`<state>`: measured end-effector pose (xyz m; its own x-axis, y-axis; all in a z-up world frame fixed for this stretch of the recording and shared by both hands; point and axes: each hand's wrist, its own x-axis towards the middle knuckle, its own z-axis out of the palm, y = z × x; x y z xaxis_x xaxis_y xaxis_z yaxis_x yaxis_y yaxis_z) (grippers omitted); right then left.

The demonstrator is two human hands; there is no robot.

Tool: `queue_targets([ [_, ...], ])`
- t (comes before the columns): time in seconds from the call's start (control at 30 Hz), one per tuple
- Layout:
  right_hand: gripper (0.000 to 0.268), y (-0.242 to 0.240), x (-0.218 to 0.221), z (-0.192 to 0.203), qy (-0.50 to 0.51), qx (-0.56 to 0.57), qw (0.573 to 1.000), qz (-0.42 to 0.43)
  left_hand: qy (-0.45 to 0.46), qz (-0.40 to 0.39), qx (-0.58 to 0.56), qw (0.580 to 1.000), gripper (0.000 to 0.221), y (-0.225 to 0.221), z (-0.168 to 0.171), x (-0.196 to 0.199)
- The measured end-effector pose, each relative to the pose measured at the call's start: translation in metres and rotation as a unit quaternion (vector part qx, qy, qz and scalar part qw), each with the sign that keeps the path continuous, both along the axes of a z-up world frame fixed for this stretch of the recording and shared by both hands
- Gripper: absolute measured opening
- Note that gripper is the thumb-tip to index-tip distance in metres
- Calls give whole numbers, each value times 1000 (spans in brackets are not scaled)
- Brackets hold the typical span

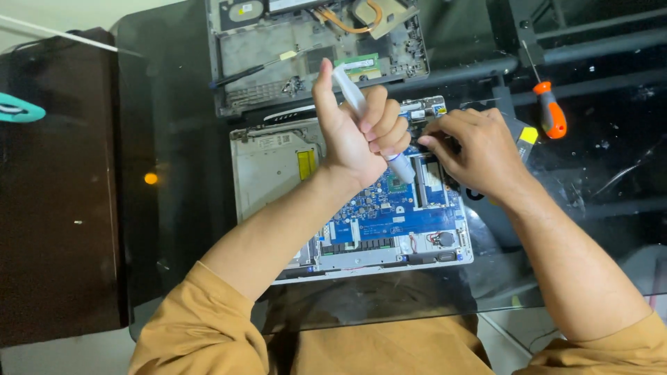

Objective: Installing an optical drive, applying thermal paste to the processor, and connecting internal ribbon cables during a laptop repair.

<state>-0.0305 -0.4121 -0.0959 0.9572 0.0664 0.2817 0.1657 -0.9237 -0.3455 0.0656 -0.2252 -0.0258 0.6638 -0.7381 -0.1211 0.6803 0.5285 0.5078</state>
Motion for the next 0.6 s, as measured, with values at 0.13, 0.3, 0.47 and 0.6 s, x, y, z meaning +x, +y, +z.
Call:
queue_targets([
  [0.13,17,0,2,2,19,-3,1000,9,-2,4,43,999,71,-4,-19,3],
  [0.3,19,0,3,5,32,-20,999,23,-15,24,65,997,70,2,-25,8],
  [0.47,19,-1,3,2,25,-26,999,29,-54,20,73,996,68,3,-29,3],
  [0.6,17,0,2,1,24,-17,999,27,-33,21,64,997,71,1,-33,4],
])
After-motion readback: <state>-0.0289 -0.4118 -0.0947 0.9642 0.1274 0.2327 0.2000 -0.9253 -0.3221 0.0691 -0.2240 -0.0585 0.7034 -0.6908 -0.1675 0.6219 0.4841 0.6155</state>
